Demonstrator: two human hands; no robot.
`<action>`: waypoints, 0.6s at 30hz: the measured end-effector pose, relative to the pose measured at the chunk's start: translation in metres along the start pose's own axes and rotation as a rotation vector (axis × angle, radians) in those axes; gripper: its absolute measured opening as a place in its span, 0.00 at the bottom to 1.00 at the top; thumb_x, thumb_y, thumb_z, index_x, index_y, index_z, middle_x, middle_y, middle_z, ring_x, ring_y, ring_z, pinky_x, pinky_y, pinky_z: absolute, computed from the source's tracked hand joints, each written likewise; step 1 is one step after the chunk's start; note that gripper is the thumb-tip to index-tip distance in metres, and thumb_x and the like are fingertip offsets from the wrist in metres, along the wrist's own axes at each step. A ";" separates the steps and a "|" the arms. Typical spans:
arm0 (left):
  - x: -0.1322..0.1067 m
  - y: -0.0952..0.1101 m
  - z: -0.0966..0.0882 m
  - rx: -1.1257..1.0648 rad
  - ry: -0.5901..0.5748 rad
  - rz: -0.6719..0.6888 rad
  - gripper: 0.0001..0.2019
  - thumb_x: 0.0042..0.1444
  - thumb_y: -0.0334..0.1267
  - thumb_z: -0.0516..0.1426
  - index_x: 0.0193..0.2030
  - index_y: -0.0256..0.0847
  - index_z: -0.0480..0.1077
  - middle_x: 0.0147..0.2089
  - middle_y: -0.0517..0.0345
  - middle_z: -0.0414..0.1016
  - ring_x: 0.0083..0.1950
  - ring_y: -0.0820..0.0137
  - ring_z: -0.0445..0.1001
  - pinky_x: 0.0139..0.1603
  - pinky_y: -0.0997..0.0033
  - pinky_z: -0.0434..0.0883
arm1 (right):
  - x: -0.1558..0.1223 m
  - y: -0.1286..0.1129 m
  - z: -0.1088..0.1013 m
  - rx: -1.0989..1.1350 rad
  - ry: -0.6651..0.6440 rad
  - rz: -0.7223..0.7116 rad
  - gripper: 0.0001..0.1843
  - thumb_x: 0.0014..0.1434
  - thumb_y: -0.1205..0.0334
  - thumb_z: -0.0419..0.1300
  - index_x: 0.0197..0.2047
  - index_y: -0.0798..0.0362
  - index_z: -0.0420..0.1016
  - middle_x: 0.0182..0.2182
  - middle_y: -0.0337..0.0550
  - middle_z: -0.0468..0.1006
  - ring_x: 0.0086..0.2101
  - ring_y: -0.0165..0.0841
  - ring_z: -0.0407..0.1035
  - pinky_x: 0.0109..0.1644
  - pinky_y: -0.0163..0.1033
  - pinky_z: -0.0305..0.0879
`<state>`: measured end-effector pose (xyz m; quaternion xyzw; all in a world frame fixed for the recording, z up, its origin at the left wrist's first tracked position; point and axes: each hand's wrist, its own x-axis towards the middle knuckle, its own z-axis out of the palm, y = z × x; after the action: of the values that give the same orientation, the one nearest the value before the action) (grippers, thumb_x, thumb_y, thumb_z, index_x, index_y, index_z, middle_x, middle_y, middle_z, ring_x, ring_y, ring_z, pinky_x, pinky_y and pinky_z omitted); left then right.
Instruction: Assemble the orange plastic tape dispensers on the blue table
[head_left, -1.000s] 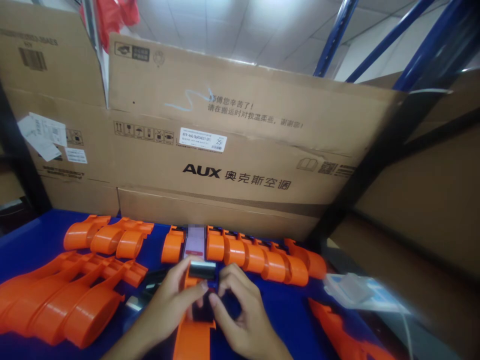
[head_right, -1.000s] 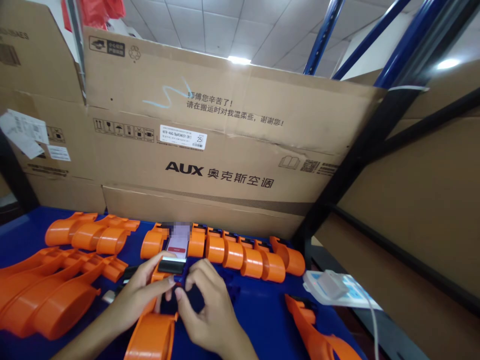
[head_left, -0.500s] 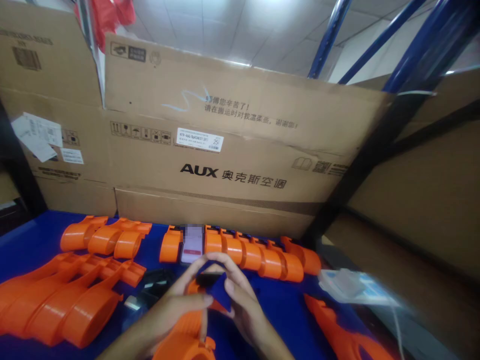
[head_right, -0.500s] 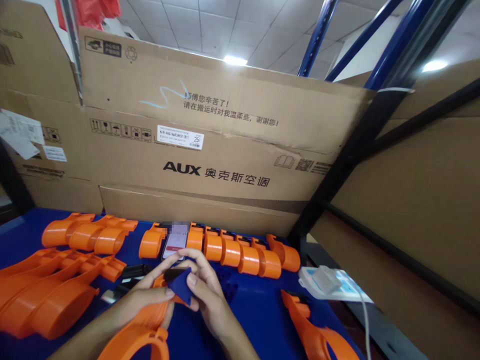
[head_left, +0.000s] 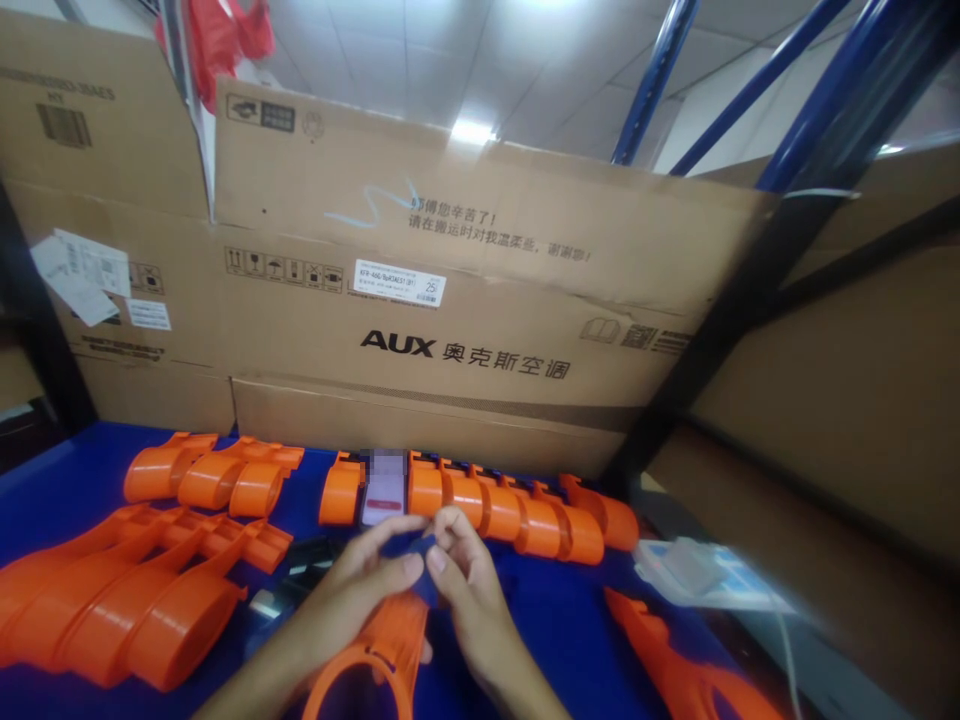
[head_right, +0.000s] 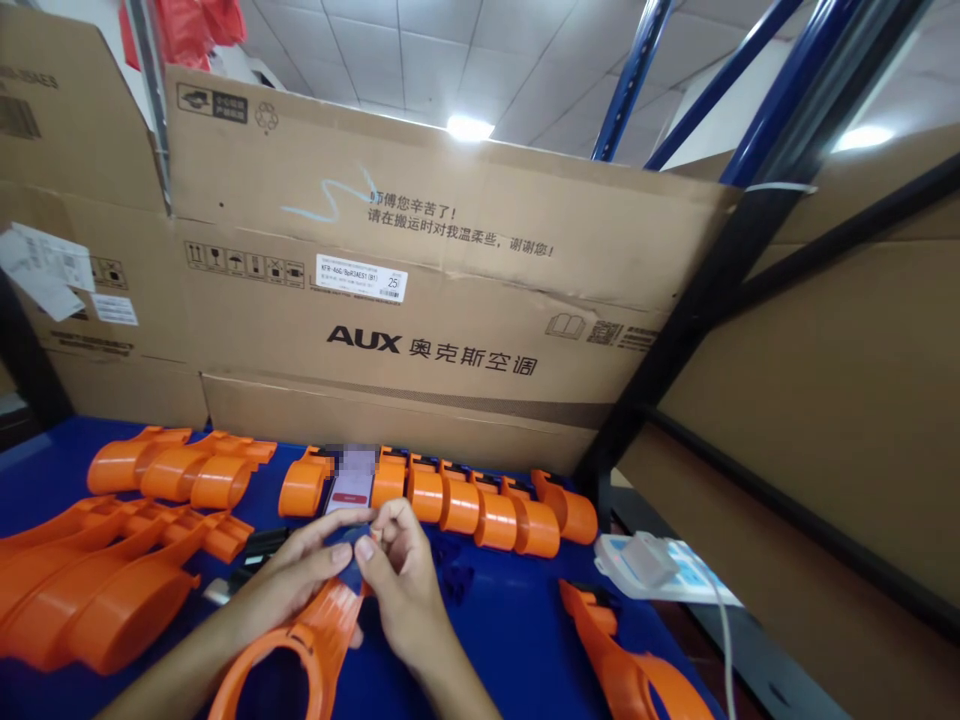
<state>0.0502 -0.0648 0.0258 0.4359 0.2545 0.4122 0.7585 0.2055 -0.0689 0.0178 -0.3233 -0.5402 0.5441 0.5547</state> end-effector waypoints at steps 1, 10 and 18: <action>0.000 0.000 0.000 0.013 0.005 0.004 0.24 0.62 0.41 0.61 0.62 0.41 0.62 0.33 0.53 0.81 0.24 0.64 0.82 0.28 0.66 0.79 | 0.001 0.000 0.000 -0.002 0.011 -0.008 0.21 0.58 0.45 0.66 0.38 0.48 0.62 0.29 0.32 0.61 0.29 0.27 0.54 0.32 0.31 0.56; 0.004 -0.004 -0.005 0.017 0.020 0.026 0.22 0.59 0.45 0.63 0.56 0.40 0.66 0.27 0.55 0.80 0.22 0.61 0.81 0.25 0.65 0.78 | 0.005 0.002 -0.002 -0.094 0.007 0.021 0.21 0.62 0.41 0.62 0.48 0.47 0.65 0.30 0.34 0.66 0.28 0.28 0.58 0.29 0.31 0.56; 0.008 0.010 -0.027 -0.233 0.255 0.062 0.33 0.54 0.52 0.64 0.62 0.37 0.64 0.36 0.45 0.84 0.25 0.59 0.81 0.24 0.66 0.74 | 0.003 0.009 -0.015 -0.484 -0.088 0.124 0.16 0.66 0.44 0.57 0.46 0.48 0.66 0.23 0.31 0.67 0.23 0.29 0.61 0.27 0.33 0.55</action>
<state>0.0296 -0.0431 0.0211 0.2970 0.2856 0.5139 0.7524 0.2171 -0.0603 0.0065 -0.4551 -0.6577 0.4454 0.4024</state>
